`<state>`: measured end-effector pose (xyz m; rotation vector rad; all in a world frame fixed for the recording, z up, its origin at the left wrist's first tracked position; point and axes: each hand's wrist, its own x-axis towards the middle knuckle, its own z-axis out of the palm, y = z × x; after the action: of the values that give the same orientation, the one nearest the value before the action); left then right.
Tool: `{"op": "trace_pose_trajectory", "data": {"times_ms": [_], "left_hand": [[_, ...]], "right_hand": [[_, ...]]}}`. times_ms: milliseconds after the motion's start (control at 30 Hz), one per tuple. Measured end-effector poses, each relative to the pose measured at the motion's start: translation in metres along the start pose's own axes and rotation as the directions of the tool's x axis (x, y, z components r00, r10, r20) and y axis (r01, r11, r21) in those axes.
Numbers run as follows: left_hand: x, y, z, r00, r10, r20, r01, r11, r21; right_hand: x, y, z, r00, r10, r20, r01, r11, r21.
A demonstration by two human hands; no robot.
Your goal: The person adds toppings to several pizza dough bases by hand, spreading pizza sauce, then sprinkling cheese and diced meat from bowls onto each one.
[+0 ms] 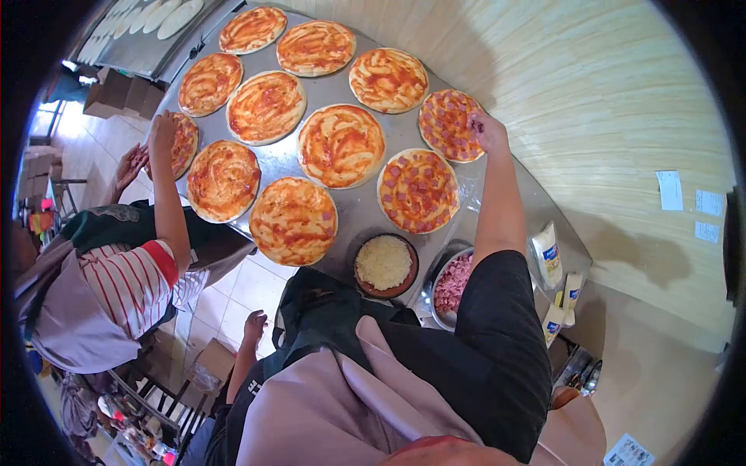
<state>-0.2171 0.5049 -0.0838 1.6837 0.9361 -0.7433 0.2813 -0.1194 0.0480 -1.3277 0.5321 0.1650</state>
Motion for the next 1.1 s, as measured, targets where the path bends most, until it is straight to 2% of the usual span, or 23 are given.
{"op": "trace_pose_trajectory", "data": {"times_ms": [67,133,167,233,267,333,367,433,467,533,567,600,633,667,700,733,800,867,967,1100], "left_hand": [[-0.003,0.002,0.002,1.0,-0.02,-0.003,0.02,1.0,-0.004],[-0.005,0.008,0.005,0.998,-0.066,0.002,0.066,0.998,0.021],[-0.008,0.01,0.007,0.998,-0.071,0.002,0.07,0.997,0.017],[-0.011,0.012,0.01,1.0,-0.016,-0.01,0.016,1.0,-0.021],[-0.012,0.014,0.012,1.0,-0.025,-0.012,0.024,0.999,-0.042],[-0.011,0.011,0.014,1.0,-0.023,-0.014,0.023,0.999,-0.025],[-0.01,0.01,0.014,1.0,-0.019,-0.013,0.019,1.0,-0.006],[-0.009,0.01,0.013,1.0,-0.004,-0.003,0.004,1.0,0.005],[-0.01,0.01,0.013,1.0,0.011,0.008,-0.011,1.0,0.019],[-0.013,0.014,0.013,1.0,0.011,-0.008,-0.011,1.0,-0.002],[-0.014,0.015,0.013,1.0,0.014,-0.023,-0.015,1.0,-0.025],[-0.014,0.015,0.014,1.0,0.013,-0.023,-0.014,1.0,-0.024],[-0.013,0.014,0.013,1.0,0.016,-0.02,-0.017,1.0,-0.02],[-0.011,0.013,0.012,1.0,0.021,-0.017,-0.021,1.0,-0.015],[-0.005,0.007,0.01,1.0,0.022,-0.016,-0.022,1.0,-0.014],[0.001,0.001,0.008,0.999,0.05,0.011,-0.051,0.998,0.043],[0.006,-0.002,0.011,0.996,0.081,0.047,-0.085,0.992,0.098],[-0.002,0.014,0.013,1.0,-0.023,0.01,0.023,0.999,0.048],[-0.003,0.025,0.012,1.0,0.003,0.03,-0.004,0.999,0.039],[0.006,0.024,0.01,0.999,0.021,0.032,-0.022,0.999,0.036]], "right_hand": [[0.007,0.001,0.0,1.0,0.012,-0.002,-0.012,0.999,0.045],[0.003,0.0,0.004,0.996,-0.053,-0.073,0.043,0.992,-0.122],[0.003,-0.001,0.008,0.996,-0.049,-0.07,0.04,0.991,-0.126],[0.008,-0.001,0.012,0.974,-0.144,-0.175,0.054,0.898,-0.437],[0.01,-0.001,0.015,0.975,-0.143,-0.172,0.055,0.897,-0.439],[0.012,0.001,0.02,0.955,-0.247,-0.164,0.103,0.795,-0.598],[0.013,0.002,0.022,0.956,-0.246,-0.161,0.104,0.795,-0.597],[0.013,0.005,0.022,0.916,-0.389,-0.102,0.173,0.611,-0.772],[0.015,0.005,0.021,0.916,-0.388,-0.101,0.173,0.612,-0.772],[0.02,0.01,0.016,0.828,-0.556,-0.076,0.175,0.385,-0.906],[0.021,0.01,0.011,0.828,-0.556,-0.077,0.174,0.384,-0.907],[0.01,0.001,0.014,0.887,-0.408,-0.218,0.112,0.646,-0.755],[0.003,-0.005,0.017,0.925,-0.22,-0.31,0.021,0.844,-0.536],[0.003,-0.005,0.012,0.925,-0.22,-0.311,0.021,0.844,-0.536],[0.006,-0.002,0.001,0.961,-0.081,-0.265,-0.01,0.945,-0.326],[0.005,-0.003,-0.003,0.982,0.044,-0.186,-0.064,0.993,-0.102],[-0.004,-0.002,-0.008,0.984,0.025,-0.176,-0.045,0.992,-0.115],[-0.009,-0.002,-0.012,0.986,0.013,-0.166,-0.034,0.992,-0.122],[-0.014,-0.001,-0.017,0.988,0.007,-0.152,-0.037,0.981,-0.193],[-0.016,0.003,-0.007,0.983,-0.097,-0.154,0.026,0.913,-0.407]]}}
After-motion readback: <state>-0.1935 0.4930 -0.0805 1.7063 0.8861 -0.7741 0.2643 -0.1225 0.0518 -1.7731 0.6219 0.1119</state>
